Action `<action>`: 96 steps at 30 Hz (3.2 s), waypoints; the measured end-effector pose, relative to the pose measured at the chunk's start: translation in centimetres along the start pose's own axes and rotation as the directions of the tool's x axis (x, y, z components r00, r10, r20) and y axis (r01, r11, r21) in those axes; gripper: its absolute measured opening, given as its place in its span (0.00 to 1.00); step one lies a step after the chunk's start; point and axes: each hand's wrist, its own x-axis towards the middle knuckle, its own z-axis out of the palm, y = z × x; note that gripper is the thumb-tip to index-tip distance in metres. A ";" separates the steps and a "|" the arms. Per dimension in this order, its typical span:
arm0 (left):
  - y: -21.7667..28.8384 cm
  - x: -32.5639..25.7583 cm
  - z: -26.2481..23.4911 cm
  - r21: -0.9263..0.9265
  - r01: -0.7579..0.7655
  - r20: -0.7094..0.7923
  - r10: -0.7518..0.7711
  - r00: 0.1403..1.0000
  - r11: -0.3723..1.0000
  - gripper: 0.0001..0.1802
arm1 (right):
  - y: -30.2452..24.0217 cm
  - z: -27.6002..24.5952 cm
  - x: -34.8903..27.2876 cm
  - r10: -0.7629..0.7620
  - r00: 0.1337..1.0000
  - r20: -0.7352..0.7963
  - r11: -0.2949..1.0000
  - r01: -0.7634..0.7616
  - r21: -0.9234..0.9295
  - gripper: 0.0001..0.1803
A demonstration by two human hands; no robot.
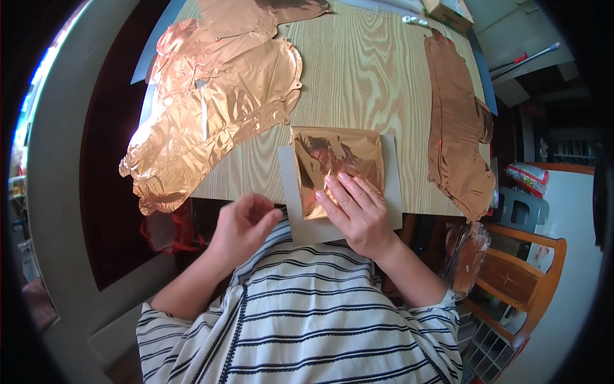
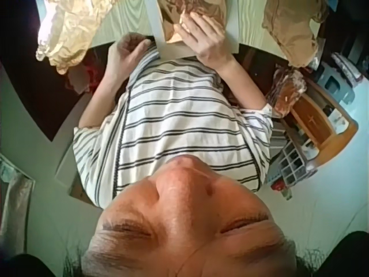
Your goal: Manually folding deflated foil balloons around cardboard inserts for packaging.
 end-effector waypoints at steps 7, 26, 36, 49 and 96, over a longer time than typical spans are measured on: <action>-1.2 -0.2 2.6 -0.716 0.158 0.081 -0.144 0.986 0.680 0.16 | -0.4 0.1 -0.1 -0.055 0.998 0.032 0.998 0.055 0.012 0.21; 1.8 3.2 3.3 -0.585 -0.188 0.050 0.266 0.963 0.789 0.18 | -3.6 -2.4 -0.4 -0.107 0.994 -0.031 0.992 0.105 -0.071 0.18; 0.9 3.1 4.3 -0.642 -0.235 -0.009 0.299 0.954 0.730 0.15 | -4.4 -2.5 -0.5 -0.106 0.994 -0.005 0.990 0.105 -0.090 0.19; 2.5 1.8 3.2 -0.705 -0.182 0.125 0.373 0.919 0.686 0.17 | 5.9 -9.8 1.0 0.579 0.798 0.165 0.713 -0.594 0.371 0.16; 6.5 1.3 -0.4 -0.238 -0.257 0.159 0.299 0.941 0.936 0.15 | 1.3 -13.3 -0.6 0.427 0.870 0.247 0.655 -0.486 0.579 0.14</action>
